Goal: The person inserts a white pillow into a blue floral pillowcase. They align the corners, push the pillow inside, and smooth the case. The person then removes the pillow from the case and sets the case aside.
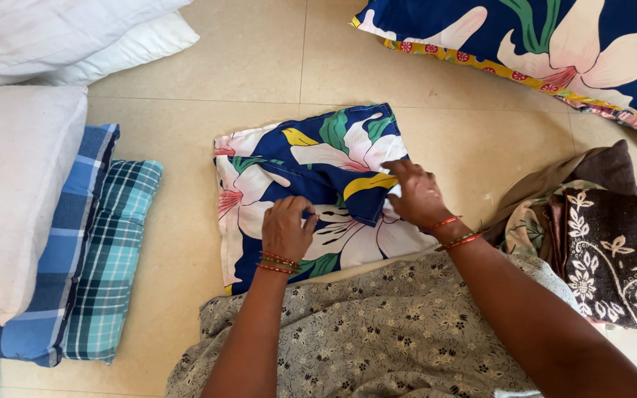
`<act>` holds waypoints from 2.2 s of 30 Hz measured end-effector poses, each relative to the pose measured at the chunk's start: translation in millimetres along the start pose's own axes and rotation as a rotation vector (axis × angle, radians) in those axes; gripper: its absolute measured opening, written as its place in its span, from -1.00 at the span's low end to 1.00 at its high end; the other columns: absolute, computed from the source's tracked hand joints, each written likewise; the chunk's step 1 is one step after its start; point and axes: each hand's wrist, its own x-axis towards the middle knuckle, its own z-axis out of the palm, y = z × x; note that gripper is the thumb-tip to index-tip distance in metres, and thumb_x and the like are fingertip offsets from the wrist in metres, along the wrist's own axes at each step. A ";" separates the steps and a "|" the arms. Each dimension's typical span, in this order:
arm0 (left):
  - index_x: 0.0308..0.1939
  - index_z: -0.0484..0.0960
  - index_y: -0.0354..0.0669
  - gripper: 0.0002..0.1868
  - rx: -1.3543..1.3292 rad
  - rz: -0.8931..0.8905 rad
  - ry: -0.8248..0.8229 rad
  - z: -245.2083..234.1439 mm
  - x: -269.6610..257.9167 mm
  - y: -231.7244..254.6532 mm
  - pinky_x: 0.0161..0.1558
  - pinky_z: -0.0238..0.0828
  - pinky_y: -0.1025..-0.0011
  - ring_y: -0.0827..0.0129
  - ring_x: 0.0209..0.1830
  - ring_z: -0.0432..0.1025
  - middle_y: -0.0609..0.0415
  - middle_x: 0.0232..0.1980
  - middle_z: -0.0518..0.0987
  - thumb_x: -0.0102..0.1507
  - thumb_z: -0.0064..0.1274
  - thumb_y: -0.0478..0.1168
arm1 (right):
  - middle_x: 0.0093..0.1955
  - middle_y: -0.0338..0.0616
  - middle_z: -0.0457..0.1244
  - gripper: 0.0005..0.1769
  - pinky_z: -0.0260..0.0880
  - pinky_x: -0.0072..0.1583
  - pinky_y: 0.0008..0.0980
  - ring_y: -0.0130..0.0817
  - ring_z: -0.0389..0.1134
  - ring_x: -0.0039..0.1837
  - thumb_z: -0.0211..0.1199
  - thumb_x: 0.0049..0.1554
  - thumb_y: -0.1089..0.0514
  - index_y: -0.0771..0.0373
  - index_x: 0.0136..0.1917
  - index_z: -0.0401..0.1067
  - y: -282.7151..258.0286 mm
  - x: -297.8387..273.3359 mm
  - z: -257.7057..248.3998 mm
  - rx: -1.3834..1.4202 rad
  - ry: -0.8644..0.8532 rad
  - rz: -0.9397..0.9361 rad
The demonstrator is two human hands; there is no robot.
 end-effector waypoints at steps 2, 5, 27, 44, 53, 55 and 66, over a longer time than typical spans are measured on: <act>-0.25 0.63 -0.05 -0.79 0.016 -0.018 -0.071 4.0 -2.7 0.5 -0.07 0.32 0.16 0.16 -0.11 0.47 0.14 -0.19 0.60 0.09 0.33 -0.22 | 0.32 0.08 0.25 -0.22 0.18 0.32 0.06 -0.01 0.24 0.35 0.39 -0.16 0.34 0.17 0.37 0.38 -11.6 -0.6 2.6 -0.108 -0.033 -0.106; -0.15 0.66 -0.04 -0.74 0.053 -0.049 -0.146 8.4 -4.7 -2.7 0.03 0.33 0.15 0.16 -0.02 0.47 0.13 -0.07 0.60 0.09 0.31 -0.23 | 0.32 0.03 0.27 -0.34 0.19 0.32 0.09 0.00 0.24 0.38 0.36 -0.19 0.33 0.10 0.23 0.52 -22.9 -2.5 9.5 -0.160 0.001 -0.250; 0.51 0.21 0.07 -0.10 0.343 -0.513 -0.433 11.1 -10.2 -56.7 0.26 0.36 0.01 -0.02 0.48 0.20 -0.07 0.54 0.22 0.15 0.31 0.01 | 0.40 0.00 0.21 -0.39 0.40 0.26 -0.01 0.05 0.30 0.34 0.37 0.09 -0.03 0.00 0.40 0.35 46.4 34.4 32.0 -0.041 0.061 0.128; 0.56 0.10 0.10 -0.04 0.369 -0.644 -0.508 21.7 -13.5 -80.8 0.44 -0.04 -0.20 0.05 0.64 -0.08 -0.10 0.64 0.00 0.18 0.26 0.13 | 0.09 0.16 0.42 -0.32 0.42 0.27 -0.11 0.02 0.44 0.21 0.54 -0.12 -0.22 0.31 0.10 0.60 124.1 28.0 69.3 -0.047 -0.364 0.619; 0.53 0.15 0.01 -0.04 0.204 -0.558 -0.353 3.3 -3.6 -61.3 0.31 0.28 -0.02 -0.02 0.53 0.14 -0.23 0.57 0.12 0.15 0.29 0.06 | -0.14 0.21 0.43 -0.48 0.51 0.03 -0.11 0.02 0.51 -0.09 0.39 -0.02 -0.01 0.26 0.17 0.55 74.6 43.7 -12.3 0.152 0.124 0.348; 0.51 0.18 -0.02 -0.07 0.188 -0.566 -0.303 -5.2 -0.2 -60.0 0.29 0.30 0.00 -0.04 0.49 0.19 -0.25 0.56 0.15 0.15 0.29 0.05 | -0.08 0.19 0.42 -0.52 0.50 0.02 -0.11 0.03 0.50 -0.08 0.37 0.00 0.04 0.26 0.17 0.54 37.1 53.9 -15.4 0.178 0.224 0.187; 0.42 0.35 -0.16 -0.48 0.089 -0.704 0.151 -43.2 -5.6 -100.8 0.25 0.32 -0.05 -0.18 0.36 0.33 -0.29 0.50 0.30 0.35 -0.06 -0.25 | 0.27 0.21 0.26 -0.14 0.36 0.22 -0.03 0.15 0.35 0.20 0.35 0.06 0.06 0.22 0.54 0.09 -192.4 -0.7 52.2 0.287 -0.472 -0.389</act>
